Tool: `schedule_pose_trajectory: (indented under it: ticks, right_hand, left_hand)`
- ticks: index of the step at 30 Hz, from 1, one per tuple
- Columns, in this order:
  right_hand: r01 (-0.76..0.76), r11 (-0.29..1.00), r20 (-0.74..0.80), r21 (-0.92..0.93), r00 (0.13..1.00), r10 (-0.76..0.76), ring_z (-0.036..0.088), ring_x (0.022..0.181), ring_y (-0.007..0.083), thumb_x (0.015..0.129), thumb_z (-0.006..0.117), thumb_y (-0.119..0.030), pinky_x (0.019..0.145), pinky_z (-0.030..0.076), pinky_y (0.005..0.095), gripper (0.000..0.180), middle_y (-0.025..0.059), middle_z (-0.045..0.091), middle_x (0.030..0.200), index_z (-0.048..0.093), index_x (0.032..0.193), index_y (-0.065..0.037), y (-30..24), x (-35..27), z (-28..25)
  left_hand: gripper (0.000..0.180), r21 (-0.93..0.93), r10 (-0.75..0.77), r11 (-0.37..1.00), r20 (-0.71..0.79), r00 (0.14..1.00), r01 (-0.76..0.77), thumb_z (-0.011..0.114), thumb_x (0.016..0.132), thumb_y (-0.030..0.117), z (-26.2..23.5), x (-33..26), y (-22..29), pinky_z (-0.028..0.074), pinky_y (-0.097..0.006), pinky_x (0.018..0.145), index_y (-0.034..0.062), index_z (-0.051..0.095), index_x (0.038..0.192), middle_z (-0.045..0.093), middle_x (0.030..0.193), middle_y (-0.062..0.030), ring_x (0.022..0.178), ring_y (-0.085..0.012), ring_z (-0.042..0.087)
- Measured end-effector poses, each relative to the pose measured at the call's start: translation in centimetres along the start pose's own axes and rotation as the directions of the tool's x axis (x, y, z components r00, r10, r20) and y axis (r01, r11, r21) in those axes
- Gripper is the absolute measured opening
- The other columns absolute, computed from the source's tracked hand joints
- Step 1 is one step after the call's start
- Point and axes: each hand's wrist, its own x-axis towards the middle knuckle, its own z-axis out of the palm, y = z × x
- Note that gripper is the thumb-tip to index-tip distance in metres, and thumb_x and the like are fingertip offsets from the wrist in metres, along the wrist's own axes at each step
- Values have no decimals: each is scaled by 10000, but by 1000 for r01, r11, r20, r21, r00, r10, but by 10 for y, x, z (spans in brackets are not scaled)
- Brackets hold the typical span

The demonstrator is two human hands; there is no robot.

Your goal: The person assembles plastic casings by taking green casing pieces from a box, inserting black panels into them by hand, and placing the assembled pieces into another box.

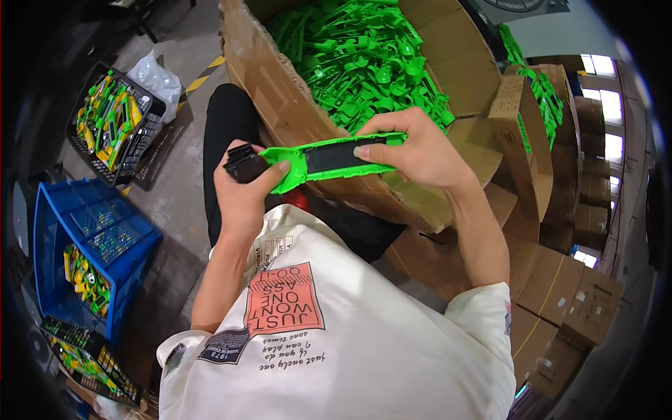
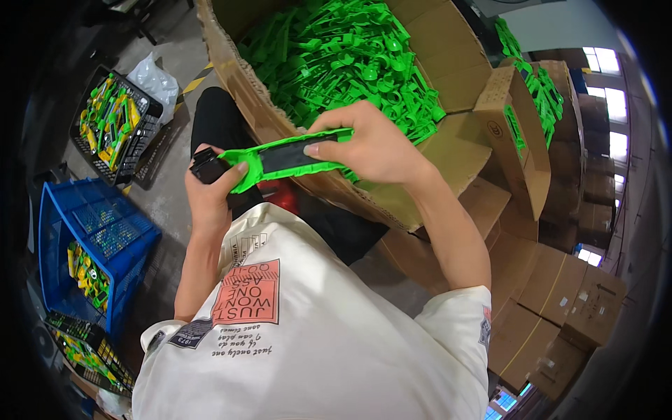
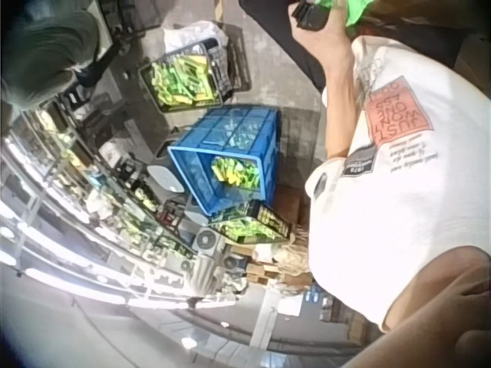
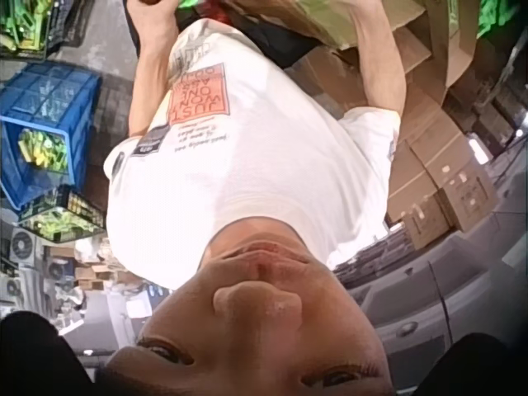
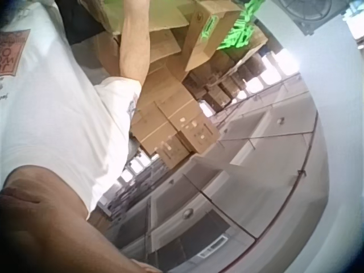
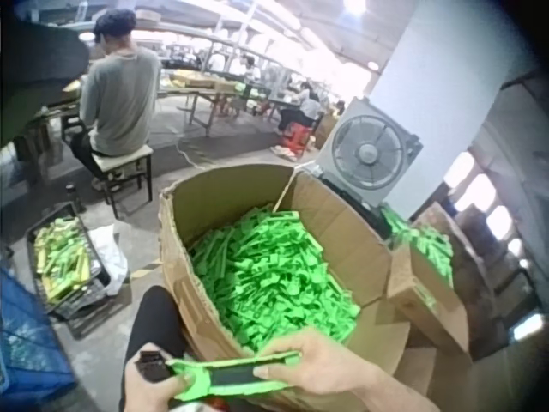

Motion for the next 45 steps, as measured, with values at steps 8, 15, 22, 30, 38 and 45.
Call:
schedule_pose_trajectory:
  ticks: [8,15,22,30,38,45]
  right_hand:
    - [-138,974,121,182,986,117,549,500,129,859,582,-169,475,451,251,236,83,620,677,668,1003,-2,0,-27,-10]
    - [-79,782,102,619,995,21,561,453,143,922,404,-273,383,468,236,446,101,622,698,615,1095,79,9,-45,-13]
    - [26,960,-109,278,994,4,531,442,122,841,637,-212,405,421,236,278,69,612,614,665,1012,6,4,-59,-6]
    - [256,965,-404,-49,879,-254,534,466,155,719,771,-171,473,402,285,193,111,590,562,699,809,-16,34,-55,13]
    - [215,976,-345,42,920,-187,539,478,160,776,707,-131,488,409,295,154,133,600,597,689,856,-1,20,-66,16]
    - [-39,949,-112,314,991,78,553,464,107,854,634,-161,440,413,261,218,79,613,616,651,963,27,0,-78,0]
  left_hand:
    - [274,-127,-35,991,41,999,40,647,731,-15,0,-7,9,476,-262,561,63,481,935,546,760,-38,625,-128,571]
    - [269,-102,-40,994,91,995,50,619,766,22,8,-10,12,472,-270,547,56,454,975,548,782,-68,625,-148,564]
    - [274,-52,-11,999,62,998,14,631,752,15,19,-19,19,474,-267,564,64,458,959,544,785,-63,634,-142,558]
    - [290,-42,108,994,73,991,-105,660,677,-68,22,-29,36,436,-242,640,56,470,858,506,746,-42,676,-114,520]
    - [317,-52,58,997,78,995,-54,614,710,-4,11,-20,40,482,-258,600,67,444,968,512,749,-41,649,-141,552]
    - [374,-66,-24,997,106,994,31,604,747,23,5,-20,39,454,-244,535,65,459,1090,535,805,-55,634,-133,543]
